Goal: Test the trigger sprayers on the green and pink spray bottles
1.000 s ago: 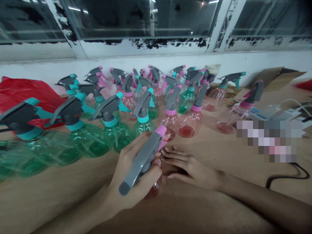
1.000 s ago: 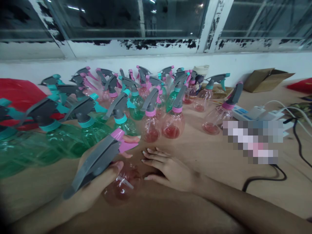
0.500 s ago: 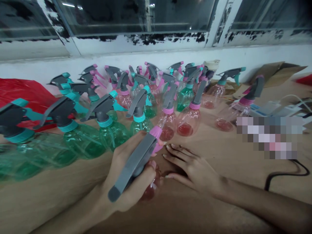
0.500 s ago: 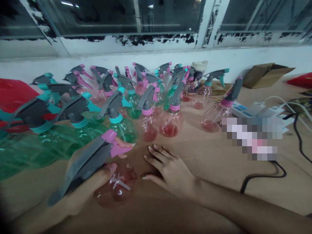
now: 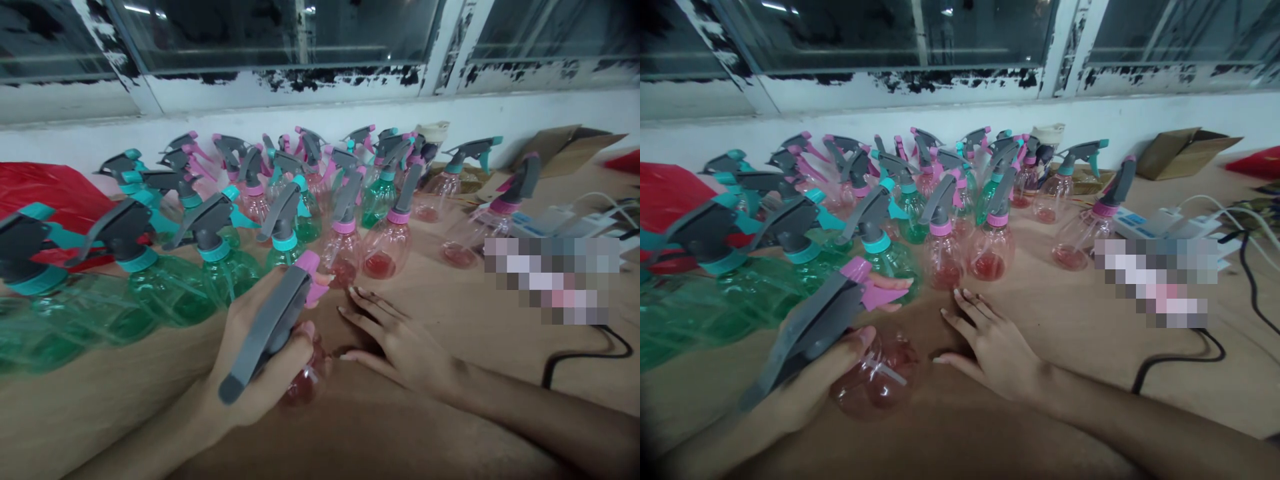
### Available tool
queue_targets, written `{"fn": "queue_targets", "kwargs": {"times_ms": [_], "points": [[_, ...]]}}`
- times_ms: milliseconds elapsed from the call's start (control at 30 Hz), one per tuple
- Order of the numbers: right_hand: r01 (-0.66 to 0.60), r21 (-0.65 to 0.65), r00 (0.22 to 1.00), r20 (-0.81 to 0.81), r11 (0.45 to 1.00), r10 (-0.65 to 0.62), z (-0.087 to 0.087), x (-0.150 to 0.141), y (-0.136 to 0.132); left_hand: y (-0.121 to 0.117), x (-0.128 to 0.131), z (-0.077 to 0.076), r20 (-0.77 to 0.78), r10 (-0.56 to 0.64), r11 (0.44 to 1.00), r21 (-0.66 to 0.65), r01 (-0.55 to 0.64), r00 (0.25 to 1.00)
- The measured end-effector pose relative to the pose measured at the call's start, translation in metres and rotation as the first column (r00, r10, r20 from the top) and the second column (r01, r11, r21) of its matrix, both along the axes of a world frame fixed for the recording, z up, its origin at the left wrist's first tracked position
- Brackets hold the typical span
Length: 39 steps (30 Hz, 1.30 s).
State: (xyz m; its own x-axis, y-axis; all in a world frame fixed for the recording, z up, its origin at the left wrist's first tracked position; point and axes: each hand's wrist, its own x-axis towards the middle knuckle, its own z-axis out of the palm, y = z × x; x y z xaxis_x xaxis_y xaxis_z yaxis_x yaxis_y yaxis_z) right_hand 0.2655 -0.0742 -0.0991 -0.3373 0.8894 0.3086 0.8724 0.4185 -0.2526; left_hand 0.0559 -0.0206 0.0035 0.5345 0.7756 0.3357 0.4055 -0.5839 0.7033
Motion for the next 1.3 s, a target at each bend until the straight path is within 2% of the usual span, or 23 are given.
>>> {"fn": "queue_targets", "kwargs": {"times_ms": [133,633,1067,1233,1300], "points": [[0.013,-0.012,1.0,0.018,1.0,-0.013,0.001,0.002,0.002,0.0,0.002,0.002,0.051,-0.06,0.998,0.008,0.06,0.997],[-0.016,-0.039,1.0,0.025,0.999,0.017,0.001,0.006,0.004,0.002,0.001,-0.005,0.099,-0.111,0.987,0.125,0.098,0.989],[-0.031,-0.038,0.999,0.008,0.999,0.031,0.003,0.008,0.005,0.004,-0.001,-0.003,0.041,-0.085,0.989,0.123,0.079,0.996],[-0.039,-0.034,0.999,0.011,0.999,0.039,0.004,0.008,0.005,0.002,-0.007,-0.005,-0.043,-0.029,0.992,0.12,0.034,0.999],[-0.039,-0.03,0.999,0.012,0.999,0.039,0.004,0.008,0.006,0.001,-0.008,-0.004,-0.028,0.001,0.99,0.144,0.003,1.0]]}}
